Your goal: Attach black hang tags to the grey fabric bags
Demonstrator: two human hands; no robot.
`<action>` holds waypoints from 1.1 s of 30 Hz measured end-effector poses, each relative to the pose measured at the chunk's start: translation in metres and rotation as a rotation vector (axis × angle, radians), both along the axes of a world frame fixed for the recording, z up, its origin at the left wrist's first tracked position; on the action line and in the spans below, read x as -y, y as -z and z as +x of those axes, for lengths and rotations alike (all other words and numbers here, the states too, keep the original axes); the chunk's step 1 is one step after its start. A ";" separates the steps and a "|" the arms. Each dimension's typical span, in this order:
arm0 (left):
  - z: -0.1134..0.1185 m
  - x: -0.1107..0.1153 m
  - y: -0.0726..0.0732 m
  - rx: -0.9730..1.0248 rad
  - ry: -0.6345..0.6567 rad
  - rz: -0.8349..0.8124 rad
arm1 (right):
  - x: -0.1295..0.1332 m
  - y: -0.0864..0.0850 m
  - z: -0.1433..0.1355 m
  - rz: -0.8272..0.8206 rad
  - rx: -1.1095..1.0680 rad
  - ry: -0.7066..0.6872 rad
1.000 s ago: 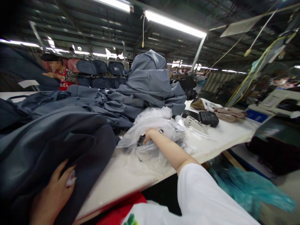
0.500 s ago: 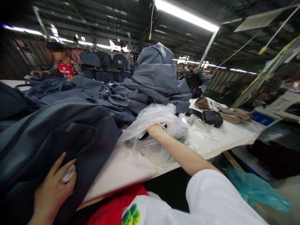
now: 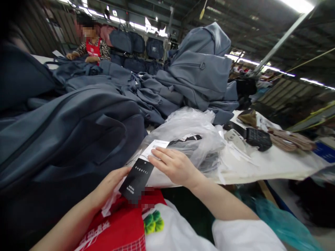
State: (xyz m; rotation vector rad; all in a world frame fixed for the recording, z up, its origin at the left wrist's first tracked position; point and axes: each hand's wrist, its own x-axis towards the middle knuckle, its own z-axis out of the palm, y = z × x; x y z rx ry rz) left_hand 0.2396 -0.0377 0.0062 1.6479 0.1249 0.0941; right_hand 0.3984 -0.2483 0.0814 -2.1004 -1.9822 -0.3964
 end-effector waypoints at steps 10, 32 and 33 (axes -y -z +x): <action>0.005 0.008 0.011 -0.056 -0.136 -0.175 | -0.035 0.055 -0.016 0.268 -0.572 0.085; -0.015 -0.003 0.019 -0.049 -0.292 0.125 | -0.041 0.070 -0.059 0.266 -0.925 -0.180; -0.015 -0.002 0.017 -0.062 -0.265 0.097 | -0.042 0.068 -0.058 0.317 -0.931 -0.109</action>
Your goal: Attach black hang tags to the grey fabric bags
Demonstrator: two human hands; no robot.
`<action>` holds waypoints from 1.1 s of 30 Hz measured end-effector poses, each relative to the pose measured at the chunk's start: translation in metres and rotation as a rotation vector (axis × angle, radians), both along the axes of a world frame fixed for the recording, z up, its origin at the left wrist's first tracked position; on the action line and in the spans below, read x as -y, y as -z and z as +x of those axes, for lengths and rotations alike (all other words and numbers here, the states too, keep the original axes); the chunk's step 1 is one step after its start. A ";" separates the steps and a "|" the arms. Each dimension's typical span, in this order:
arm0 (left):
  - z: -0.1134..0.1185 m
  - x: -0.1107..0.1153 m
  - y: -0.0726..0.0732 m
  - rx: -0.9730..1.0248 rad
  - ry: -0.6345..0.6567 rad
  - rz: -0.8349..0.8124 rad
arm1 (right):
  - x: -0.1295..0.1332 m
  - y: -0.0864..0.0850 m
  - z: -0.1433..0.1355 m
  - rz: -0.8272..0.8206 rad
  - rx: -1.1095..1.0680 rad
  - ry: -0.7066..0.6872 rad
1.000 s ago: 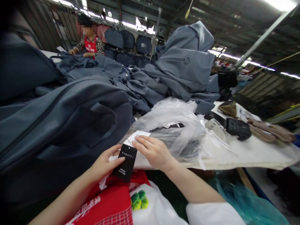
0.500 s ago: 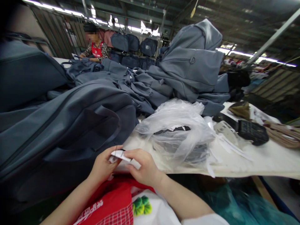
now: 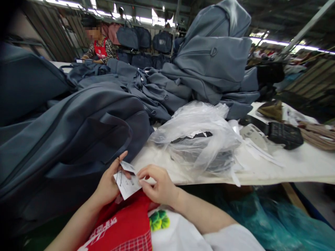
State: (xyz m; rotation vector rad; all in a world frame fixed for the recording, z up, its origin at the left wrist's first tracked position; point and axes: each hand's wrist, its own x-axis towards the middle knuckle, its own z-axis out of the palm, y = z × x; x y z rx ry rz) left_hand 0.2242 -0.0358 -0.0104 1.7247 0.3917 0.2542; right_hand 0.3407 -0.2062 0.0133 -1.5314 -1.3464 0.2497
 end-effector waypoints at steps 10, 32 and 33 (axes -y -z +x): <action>-0.004 -0.001 -0.021 -0.063 0.197 -0.137 | -0.026 0.006 0.012 -0.254 -0.049 0.031; -0.004 0.000 -0.028 -0.147 0.035 0.377 | -0.031 0.014 -0.002 -0.294 -0.107 -0.184; -0.004 0.000 -0.028 -0.152 0.015 0.381 | -0.029 0.013 -0.003 -0.277 -0.105 -0.231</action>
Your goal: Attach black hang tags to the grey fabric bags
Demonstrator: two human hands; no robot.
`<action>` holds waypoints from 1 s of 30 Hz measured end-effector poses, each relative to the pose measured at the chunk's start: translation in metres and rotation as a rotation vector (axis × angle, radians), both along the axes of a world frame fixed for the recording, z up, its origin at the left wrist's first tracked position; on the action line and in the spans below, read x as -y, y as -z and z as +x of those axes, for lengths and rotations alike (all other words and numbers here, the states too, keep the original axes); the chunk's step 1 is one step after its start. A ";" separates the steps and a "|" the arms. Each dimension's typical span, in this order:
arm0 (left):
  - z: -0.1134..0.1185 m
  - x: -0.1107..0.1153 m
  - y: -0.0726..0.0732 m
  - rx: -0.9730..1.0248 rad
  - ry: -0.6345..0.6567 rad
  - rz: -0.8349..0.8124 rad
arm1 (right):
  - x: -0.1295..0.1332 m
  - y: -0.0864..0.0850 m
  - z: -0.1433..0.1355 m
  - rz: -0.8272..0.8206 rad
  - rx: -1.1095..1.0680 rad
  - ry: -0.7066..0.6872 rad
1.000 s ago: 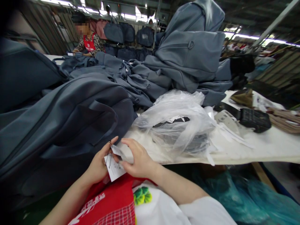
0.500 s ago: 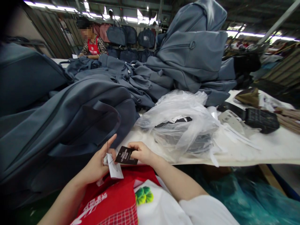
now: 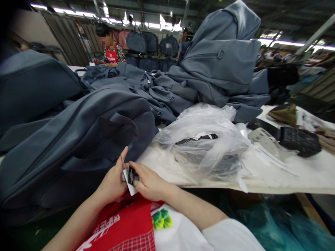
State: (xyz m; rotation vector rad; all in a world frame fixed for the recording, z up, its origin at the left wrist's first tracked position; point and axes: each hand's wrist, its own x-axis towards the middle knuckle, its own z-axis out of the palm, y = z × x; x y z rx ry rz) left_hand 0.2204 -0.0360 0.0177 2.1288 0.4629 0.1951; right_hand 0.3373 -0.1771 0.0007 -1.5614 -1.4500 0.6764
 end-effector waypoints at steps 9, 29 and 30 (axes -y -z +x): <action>0.004 -0.002 0.007 -0.018 -0.109 0.089 | -0.005 0.012 -0.011 0.137 -0.094 -0.004; -0.024 -0.004 -0.017 0.051 -0.196 -0.016 | -0.018 0.012 -0.006 0.016 0.072 -0.090; -0.027 -0.007 -0.016 -0.014 -0.162 0.078 | -0.020 0.005 -0.005 0.055 0.042 -0.056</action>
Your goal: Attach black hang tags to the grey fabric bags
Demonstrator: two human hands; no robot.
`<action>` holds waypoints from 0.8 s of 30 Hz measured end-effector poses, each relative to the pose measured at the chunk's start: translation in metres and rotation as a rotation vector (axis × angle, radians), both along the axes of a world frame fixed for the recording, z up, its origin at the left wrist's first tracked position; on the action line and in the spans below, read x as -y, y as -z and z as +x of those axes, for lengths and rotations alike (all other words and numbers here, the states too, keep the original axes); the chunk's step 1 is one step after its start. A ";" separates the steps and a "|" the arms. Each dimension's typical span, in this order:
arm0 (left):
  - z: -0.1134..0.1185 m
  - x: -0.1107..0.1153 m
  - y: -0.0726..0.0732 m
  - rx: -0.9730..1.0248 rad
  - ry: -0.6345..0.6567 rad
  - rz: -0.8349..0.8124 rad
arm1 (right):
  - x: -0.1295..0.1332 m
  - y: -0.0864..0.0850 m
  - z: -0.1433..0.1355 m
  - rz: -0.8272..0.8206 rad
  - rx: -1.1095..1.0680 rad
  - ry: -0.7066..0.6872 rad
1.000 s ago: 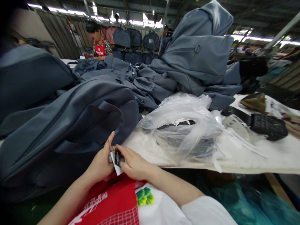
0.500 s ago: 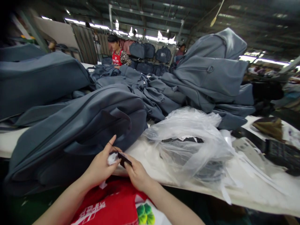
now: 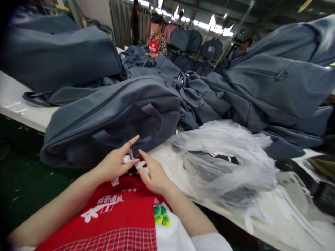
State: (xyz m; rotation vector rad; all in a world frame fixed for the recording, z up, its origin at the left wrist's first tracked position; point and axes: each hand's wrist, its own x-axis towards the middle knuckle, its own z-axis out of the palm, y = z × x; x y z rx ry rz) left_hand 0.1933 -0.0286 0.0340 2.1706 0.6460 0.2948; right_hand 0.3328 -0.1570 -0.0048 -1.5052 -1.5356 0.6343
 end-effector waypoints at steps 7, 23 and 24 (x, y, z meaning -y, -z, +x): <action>-0.005 0.008 0.007 -0.164 0.166 0.127 | -0.023 -0.004 -0.008 -0.109 -0.380 0.150; -0.059 0.012 0.019 0.135 -0.011 0.142 | -0.038 -0.022 -0.038 -0.127 -1.093 -0.243; -0.069 0.012 0.020 0.148 -0.037 0.112 | -0.041 -0.018 -0.045 -0.168 -1.073 -0.278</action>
